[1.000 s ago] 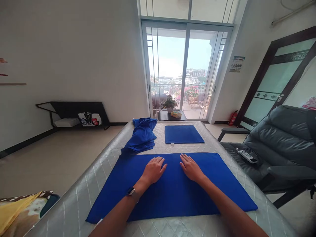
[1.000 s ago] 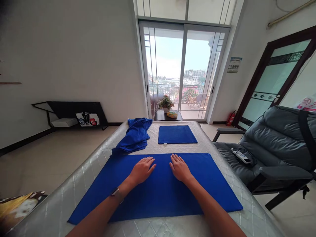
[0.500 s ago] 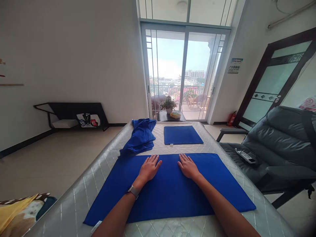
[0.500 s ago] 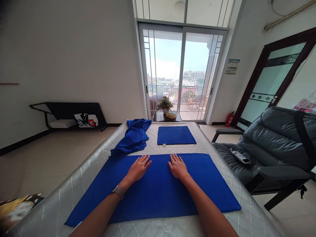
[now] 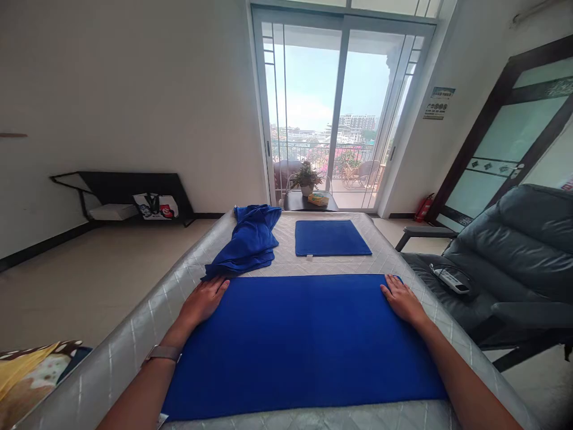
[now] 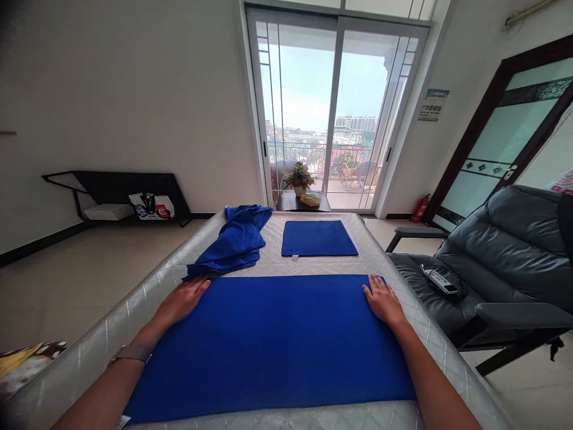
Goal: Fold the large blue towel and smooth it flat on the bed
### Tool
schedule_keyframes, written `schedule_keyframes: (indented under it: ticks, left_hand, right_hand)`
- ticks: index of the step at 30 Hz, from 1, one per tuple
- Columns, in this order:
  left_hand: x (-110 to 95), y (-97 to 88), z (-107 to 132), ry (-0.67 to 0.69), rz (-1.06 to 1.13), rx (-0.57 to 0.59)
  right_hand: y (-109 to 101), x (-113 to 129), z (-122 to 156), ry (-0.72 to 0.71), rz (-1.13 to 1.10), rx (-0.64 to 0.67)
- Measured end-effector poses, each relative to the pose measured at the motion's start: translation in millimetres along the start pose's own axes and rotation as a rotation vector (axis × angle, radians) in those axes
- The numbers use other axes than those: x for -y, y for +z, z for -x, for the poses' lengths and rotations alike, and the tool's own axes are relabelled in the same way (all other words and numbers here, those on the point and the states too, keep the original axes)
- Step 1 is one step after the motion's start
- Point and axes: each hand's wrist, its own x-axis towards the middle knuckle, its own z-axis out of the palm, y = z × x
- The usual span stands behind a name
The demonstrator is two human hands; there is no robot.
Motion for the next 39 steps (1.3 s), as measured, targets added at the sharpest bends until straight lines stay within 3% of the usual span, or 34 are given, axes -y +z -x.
schedule_keyframes:
  ticks: [4,10,20,30,39]
  left_hand:
    - [8.2,-7.9,1.0,-0.028,0.026,0.02]
    - [17.7,-4.3,1.8,-0.075,0.035,-0.02]
    - [11.7,-12.1,2.6,-0.119,0.032,0.033]
    - [28.0,3.4,-0.4,-0.083,-0.059,0.01]
    - [32.5,7.3,-2.1,-0.098,-0.057,0.079]
  right_hand:
    - [6.6,-12.2,-5.7,0.017,-0.017,-0.026]
    - [11.4,-15.4,-6.6,0.007,-0.023,-0.048]
    - [5.2,-11.7,-3.7,0.02,-0.06,-0.053]
    - [7.6,-12.6,-5.1,0.022,-0.057,-0.05]
    - [6.3,-11.8,-4.1,0.017,-0.035,-0.042]
